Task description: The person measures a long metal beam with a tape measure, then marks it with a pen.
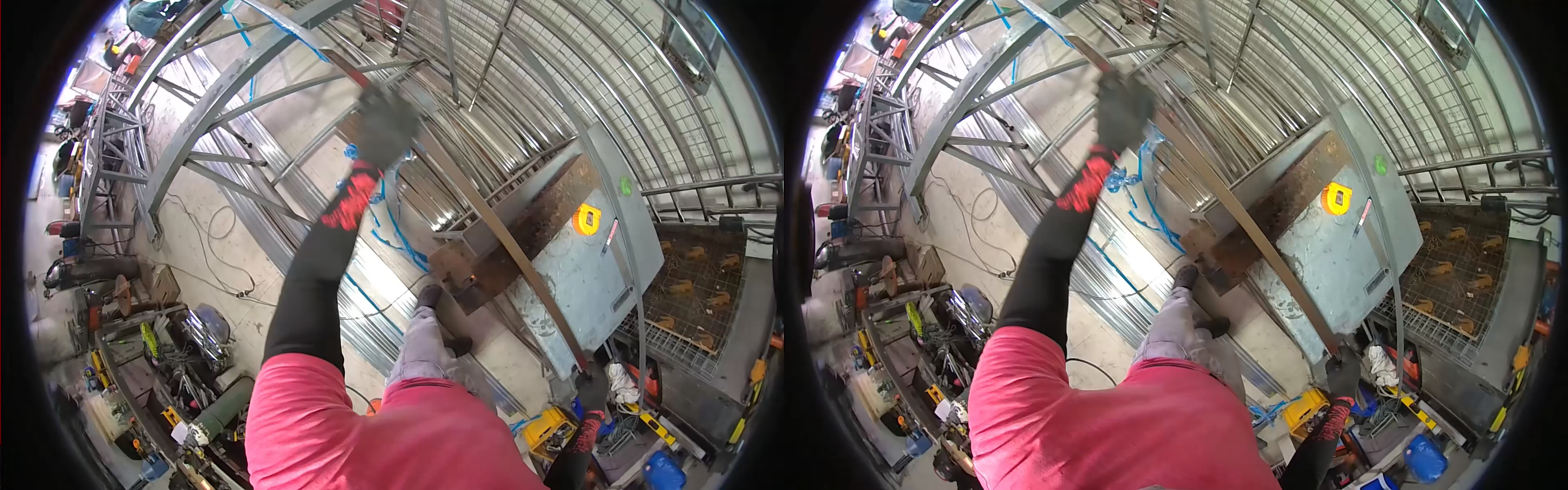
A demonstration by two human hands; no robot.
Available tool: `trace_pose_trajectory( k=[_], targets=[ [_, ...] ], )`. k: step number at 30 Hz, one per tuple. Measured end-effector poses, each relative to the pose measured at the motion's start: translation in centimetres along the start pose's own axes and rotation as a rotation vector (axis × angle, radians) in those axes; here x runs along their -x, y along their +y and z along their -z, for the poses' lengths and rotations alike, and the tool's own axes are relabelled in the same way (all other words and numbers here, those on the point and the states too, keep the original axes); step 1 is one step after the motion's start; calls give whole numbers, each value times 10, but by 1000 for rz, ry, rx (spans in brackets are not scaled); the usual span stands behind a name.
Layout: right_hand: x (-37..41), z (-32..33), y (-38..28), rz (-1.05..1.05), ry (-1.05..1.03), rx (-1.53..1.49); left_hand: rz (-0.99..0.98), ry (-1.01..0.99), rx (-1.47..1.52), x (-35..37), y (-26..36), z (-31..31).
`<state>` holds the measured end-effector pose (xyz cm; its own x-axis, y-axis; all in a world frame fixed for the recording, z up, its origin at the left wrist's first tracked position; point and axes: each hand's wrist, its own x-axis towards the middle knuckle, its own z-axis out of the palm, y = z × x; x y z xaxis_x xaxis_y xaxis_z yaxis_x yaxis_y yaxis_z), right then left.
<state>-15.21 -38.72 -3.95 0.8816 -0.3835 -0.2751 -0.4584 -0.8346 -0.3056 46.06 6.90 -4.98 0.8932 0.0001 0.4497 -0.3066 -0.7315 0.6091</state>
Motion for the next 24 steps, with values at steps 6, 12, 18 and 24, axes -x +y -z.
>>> trace_pose_trajectory(
  k=[6, 12, 18, 24],
  targets=[
    [1, -5, -5, 65, 117, -122, 166, -73, -609, -152, -120, -15],
    [1, 0, -10, -23, 67, -1, 60, -83, -511, -131, -126, -29],
    [-7, 10, -31, -102, 18, -37, -81, 59, -136, 48, 21, -37],
    [-9, -10, 1, 173, 214, 120, -483, -310, 47, 188, 137, -18]
  ],
)
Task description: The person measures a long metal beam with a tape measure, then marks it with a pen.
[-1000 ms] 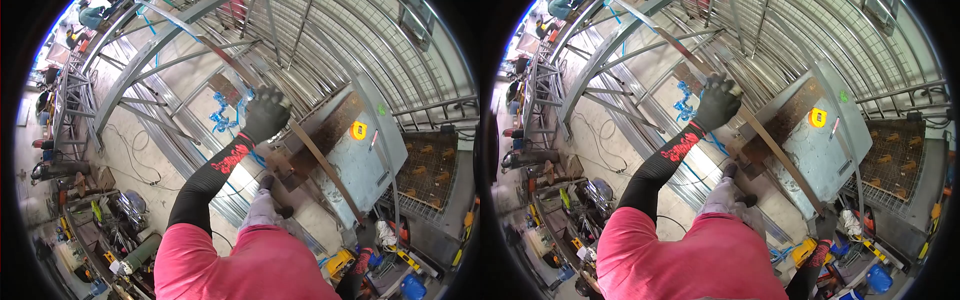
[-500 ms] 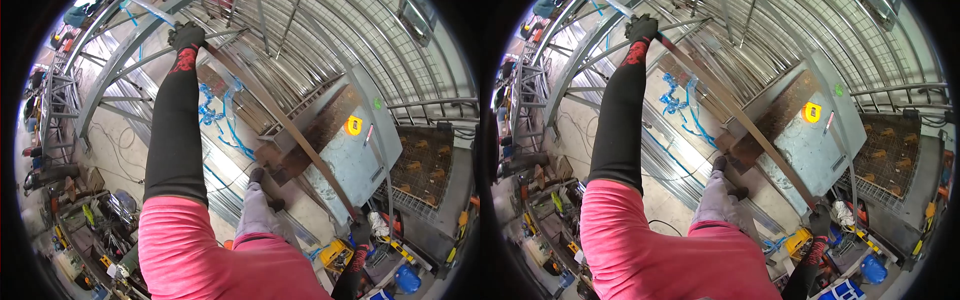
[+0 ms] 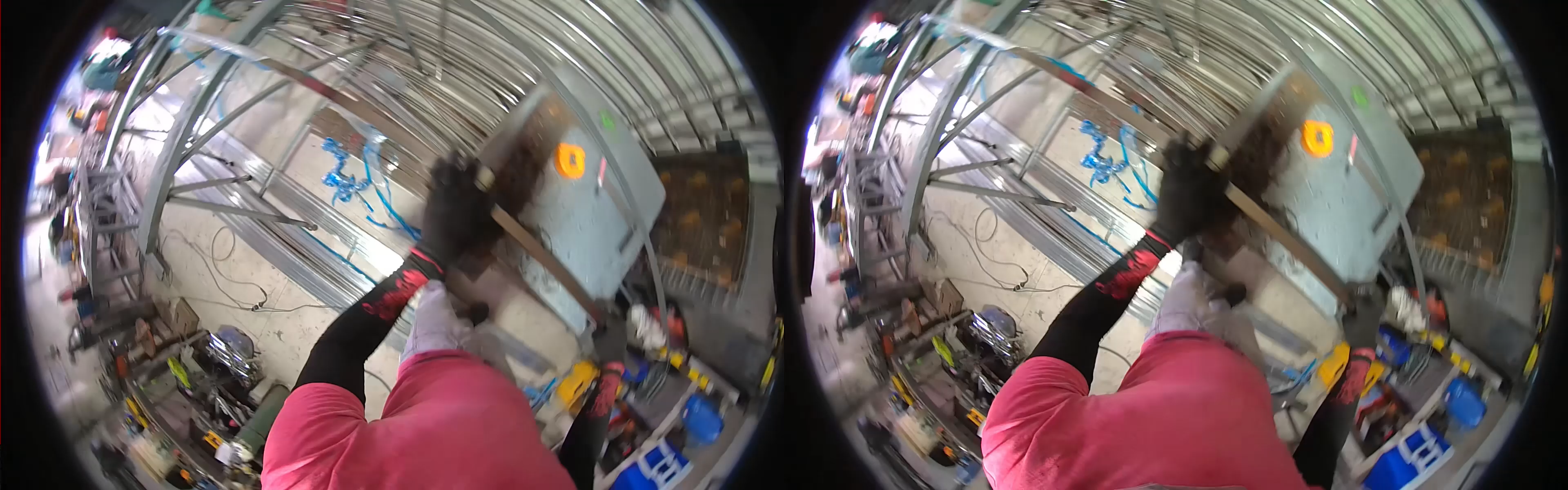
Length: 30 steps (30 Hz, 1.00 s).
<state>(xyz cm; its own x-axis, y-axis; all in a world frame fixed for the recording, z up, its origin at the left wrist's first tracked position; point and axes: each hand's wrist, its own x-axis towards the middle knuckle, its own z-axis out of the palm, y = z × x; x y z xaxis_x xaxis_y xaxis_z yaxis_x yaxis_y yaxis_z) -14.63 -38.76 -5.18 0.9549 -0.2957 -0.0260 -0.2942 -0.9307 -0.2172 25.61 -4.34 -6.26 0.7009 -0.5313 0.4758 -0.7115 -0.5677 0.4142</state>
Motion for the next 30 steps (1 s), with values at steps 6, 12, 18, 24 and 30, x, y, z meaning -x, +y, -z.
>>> trace_pose_trajectory(
  k=[6, 12, 18, 24, 30],
  targets=[
    [76, 43, -12, -462, 185, 169, -143, 248, -433, -42, -175, 33],
    [245, -11, 125, -664, 90, 474, -9, 68, -404, -57, -177, 44],
    [251, -30, 162, -1088, 277, 194, -39, 46, -352, -29, -110, 24],
    [265, -49, 229, -877, 336, 220, -1, -58, -347, -1, -26, 4],
    [222, -42, 204, -547, 559, -575, -79, -52, -382, 28, 73, -19]
  ],
)
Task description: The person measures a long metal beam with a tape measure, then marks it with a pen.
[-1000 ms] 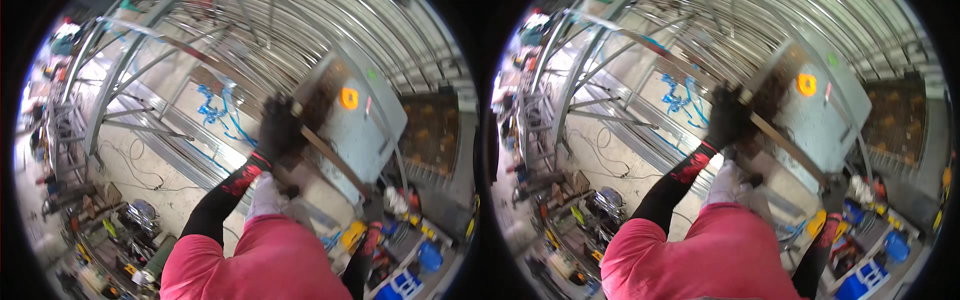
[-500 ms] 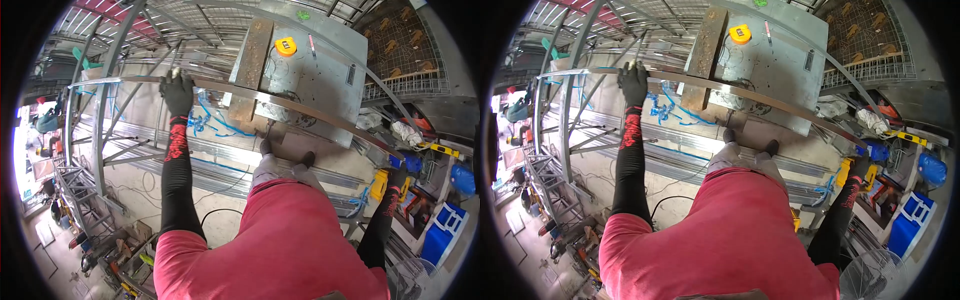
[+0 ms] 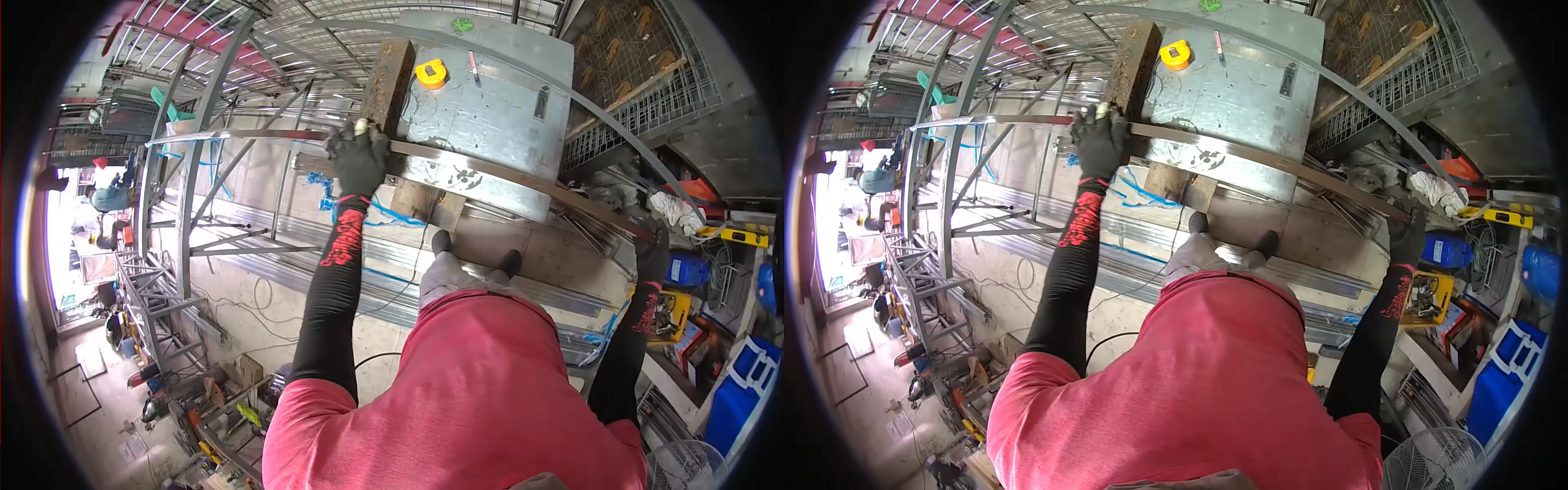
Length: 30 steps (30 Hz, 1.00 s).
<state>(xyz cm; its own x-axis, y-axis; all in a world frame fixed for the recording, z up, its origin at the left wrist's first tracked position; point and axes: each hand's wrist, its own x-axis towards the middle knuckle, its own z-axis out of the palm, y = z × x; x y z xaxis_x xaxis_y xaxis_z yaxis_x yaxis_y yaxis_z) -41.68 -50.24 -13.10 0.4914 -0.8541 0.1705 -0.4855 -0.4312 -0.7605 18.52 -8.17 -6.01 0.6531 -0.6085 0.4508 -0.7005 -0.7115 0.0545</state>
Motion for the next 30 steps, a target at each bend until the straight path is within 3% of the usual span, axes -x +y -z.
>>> trace_pose_trajectory(
  k=[1, 3, 5, 6, 7, 8, 9, 10, 11, 13, 16, 17, 19, 20, 21, 22, 23, 25, 27, 29, 30],
  targets=[
    [0, -3, 10, -51, 15, -281, -1, 10, 28, 5, 24, 2],
    [-1, -4, 5, -11, 15, -279, -57, 114, 189, 25, 64, -38],
    [-1, -7, -2, 31, 15, -280, -349, 10, 204, 49, 150, -13],
    [-1, -8, -5, 57, 39, -153, -239, -49, 444, 55, 202, 9],
    [-1, -9, -8, 82, 62, -23, -305, -41, 465, 67, 250, -8],
    [0, -10, -13, 84, 63, -24, -334, -36, 476, 73, 299, -7],
    [0, -11, -17, 154, 49, -77, -275, -44, 678, 64, 344, 23],
    [2, -11, -22, 221, 38, -123, -282, -193, 747, 65, 379, 39],
    [5, -11, -28, 217, 46, -110, -443, -18, 898, 77, 403, 30],
    [6, -9, -38, 88, 41, -149, -529, -30, 803, 80, 450, 26],
    [6, -20, -12, -18, 0, -339, -551, -1, 960, 83, 467, 11],
    [8, -19, -17, -33, 18, -333, -568, -13, 974, 80, 461, 11],
    [14, -19, -41, -363, 31, -1284, -519, -361, 931, 70, 425, 17],
    [15, -16, -45, -375, 66, -1282, -609, -130, 703, 73, 400, 7],
    [14, -13, -47, -450, 37, -1360, -623, 59, 663, 77, 364, 4],
    [12, -11, -49, -518, 2, -1439, -483, -116, 438, 89, 324, -43],
    [12, -10, -51, -516, 24, -1439, -539, -16, 689, 70, 276, -9],
    [12, -8, -53, -490, 2, -1366, -445, -92, 476, 51, 182, -2],
    [12, -12, -56, -506, 32, -1364, -424, 18, 249, 27, 110, 25],
    [13, -12, -69, -537, 99, -1292, -54, -417, 225, 12, 44, 34],
    [11, -13, -64, -529, 123, -1285, -212, -243, 120, 13, 22, 30]
  ],
)
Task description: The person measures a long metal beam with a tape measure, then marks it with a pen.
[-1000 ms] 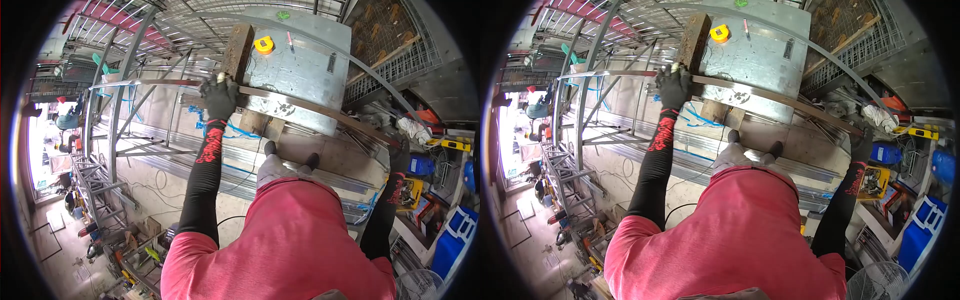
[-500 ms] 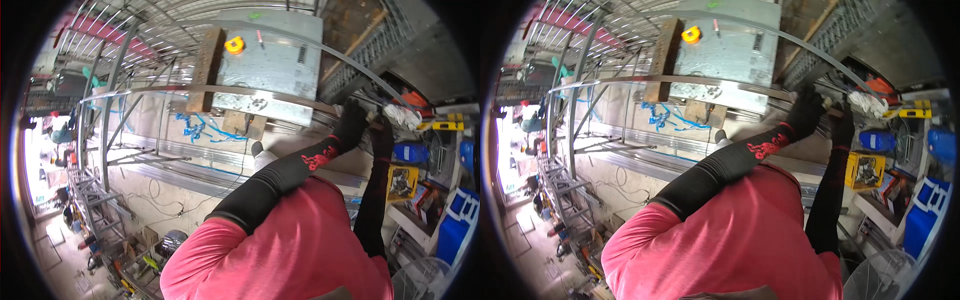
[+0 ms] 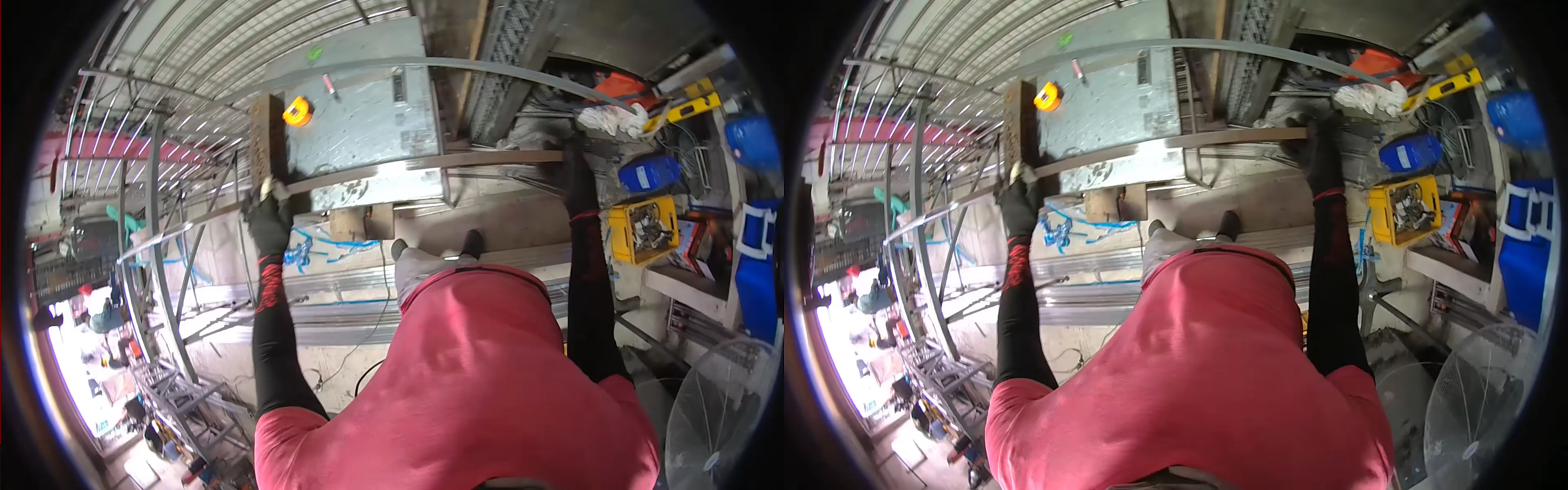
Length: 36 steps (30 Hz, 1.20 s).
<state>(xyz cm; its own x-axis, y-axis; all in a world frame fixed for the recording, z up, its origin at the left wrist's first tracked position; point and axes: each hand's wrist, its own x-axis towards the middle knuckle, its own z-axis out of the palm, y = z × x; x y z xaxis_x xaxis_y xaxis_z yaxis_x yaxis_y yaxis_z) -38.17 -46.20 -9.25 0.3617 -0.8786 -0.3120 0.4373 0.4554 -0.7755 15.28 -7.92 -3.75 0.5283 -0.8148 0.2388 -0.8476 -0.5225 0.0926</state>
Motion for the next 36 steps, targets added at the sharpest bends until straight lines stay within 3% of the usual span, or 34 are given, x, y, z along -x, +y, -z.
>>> trace_pose_trajectory(
  k=[1, 2, 3, 5, 7, 9, 11, 12, 14, 15, 16, 17, 19, 21, 23, 24, 28, 29, 30, 31, 32, 33, 34, 35, 36],
  targets=[
    [-9, 12, 8, 21, -42, 172, -152, 156, -132, 4, -8, -7],
    [-15, 24, 12, 38, -77, 348, -153, 143, -100, 1, 0, -10],
    [-9, 18, 10, 200, -114, 463, -155, 127, -70, -2, 11, -12],
    [7, -3, -6, -129, 41, 40, -229, 191, 9, -7, 54, -21],
    [2, 8, -8, -165, 27, 29, -293, 180, 76, -9, 125, -18],
    [0, 8, -8, -221, -17, 18, -290, 29, 258, -11, 180, -46],
    [3, 3, -14, -177, -22, 81, -350, 108, 229, -10, 241, -82],
    [-8, 19, -6, -181, -43, 85, -421, 303, 200, -11, 286, -78],
    [-39, 65, 19, 784, -101, 1327, -478, 312, 430, -14, 350, -106],
    [-40, 61, 15, 787, -131, 1312, -498, 6, 389, -14, 381, -108],
    [-34, 49, 4, 565, -140, 1310, -404, -296, 287, -23, 417, -78],
    [-28, 34, -4, 344, -153, 1302, -553, -110, 307, -32, 445, -101],
    [-10, 12, -16, 454, -181, 1459, -510, 290, 367, -34, 483, -90],
    [-6, 4, -19, 583, -177, 1615, -493, 217, 405, -38, 490, -80],
    [-9, 6, -20, 584, -173, 1560, -493, 136, 453, -38, 481, -76],
    [-13, 14, -11, 544, -155, 1317, -509, 182, 469, -37, 466, -72],
    [-15, 15, -7, 363, -74, 1130, -431, 255, 417, -27, 382, -69],
    [-14, 10, -8, 353, -86, 1128, -401, 177, 493, -23, 345, -60],
    [-12, 4, -11, 213, 18, 934, -359, 320, 344, -26, 299, -100],
    [-10, 2, -12, 76, 127, 740, -314, 265, 349, -14, 254, -85],
    [-11, 4, -12, 73, 137, 749, -200, 169, 412, -5, 205, -82],
    [-15, 9, -9, 23, 112, 618, -38, 139, 219, 0, 156, -91],
    [-19, 14, -7, -24, 90, 486, -72, 356, 109, 2, 109, -93],
    [-20, 17, -9, -21, 110, 493, 23, 348, 69, 1, 75, -79],
    [-23, 18, -10, 48, 80, 681, 39, 342, -20, -2, 63, -55]
  ],
)
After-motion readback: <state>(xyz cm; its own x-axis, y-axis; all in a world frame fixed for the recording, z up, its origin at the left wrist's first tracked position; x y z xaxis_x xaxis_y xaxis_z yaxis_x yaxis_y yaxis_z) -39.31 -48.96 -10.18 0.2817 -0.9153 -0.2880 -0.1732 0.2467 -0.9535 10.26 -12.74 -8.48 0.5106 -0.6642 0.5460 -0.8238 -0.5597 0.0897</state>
